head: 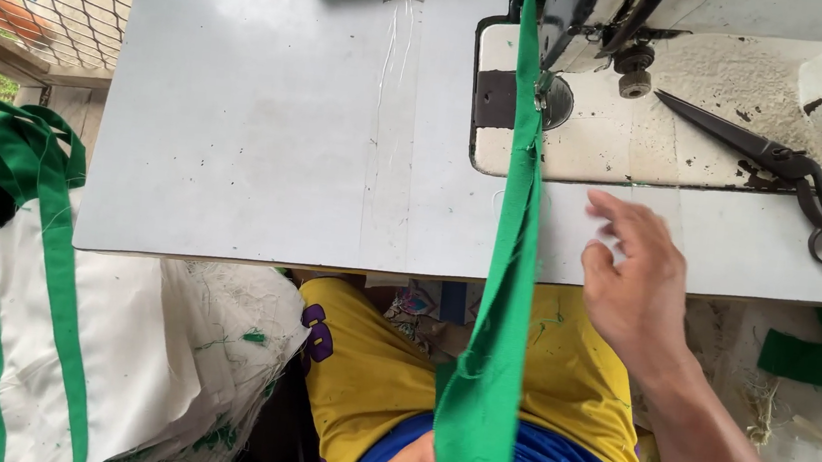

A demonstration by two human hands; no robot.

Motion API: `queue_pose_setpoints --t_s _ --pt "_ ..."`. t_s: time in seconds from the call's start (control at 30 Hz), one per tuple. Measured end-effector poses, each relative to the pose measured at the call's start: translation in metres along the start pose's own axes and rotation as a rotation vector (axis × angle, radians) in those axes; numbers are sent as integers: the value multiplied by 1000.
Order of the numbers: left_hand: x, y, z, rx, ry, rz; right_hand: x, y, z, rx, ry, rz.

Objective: Folding the edges of green fabric straps and feeding them through an industrial sewing machine to finish them.

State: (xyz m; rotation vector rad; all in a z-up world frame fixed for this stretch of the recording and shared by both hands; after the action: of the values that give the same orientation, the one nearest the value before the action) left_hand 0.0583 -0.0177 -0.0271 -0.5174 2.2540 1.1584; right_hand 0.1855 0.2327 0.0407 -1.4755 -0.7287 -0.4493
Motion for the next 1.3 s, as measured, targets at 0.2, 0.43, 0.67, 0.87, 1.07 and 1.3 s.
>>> queue_pose_setpoints --t_s 0.2,0.43,0.67,0.87,1.07,1.3 --pt "9 -12 1 1 -69 -155 -21 -16 -19 -562 -375 789" --pt "-17 20 -2 53 62 43 -35 -32 -41 276 -94 -46" --pt "-19 13 -3 60 135 96 -28 -32 -42 562 79 -592" --pt "6 -4 -2 92 62 35 12 -35 -58 570 -29 -191" --pt "-20 23 -6 -35 -223 -182 -30 48 -108 -800 -522 921" --pt "-14 9 5 -50 -78 117 -74 89 -173 -930 -830 1318"
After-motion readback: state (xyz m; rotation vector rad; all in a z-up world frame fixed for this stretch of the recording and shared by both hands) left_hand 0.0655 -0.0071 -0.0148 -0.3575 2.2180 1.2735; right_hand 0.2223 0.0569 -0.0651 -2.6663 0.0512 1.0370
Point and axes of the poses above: each hand's wrist, its own z-axis towards the middle knuckle, its own x-axis out of the back of the hand, y = z × x, the point moved 5 cm from there along z, towards the middle knuckle, and after that the axes turned 12 degrees about -x, right-handed, at the moved point
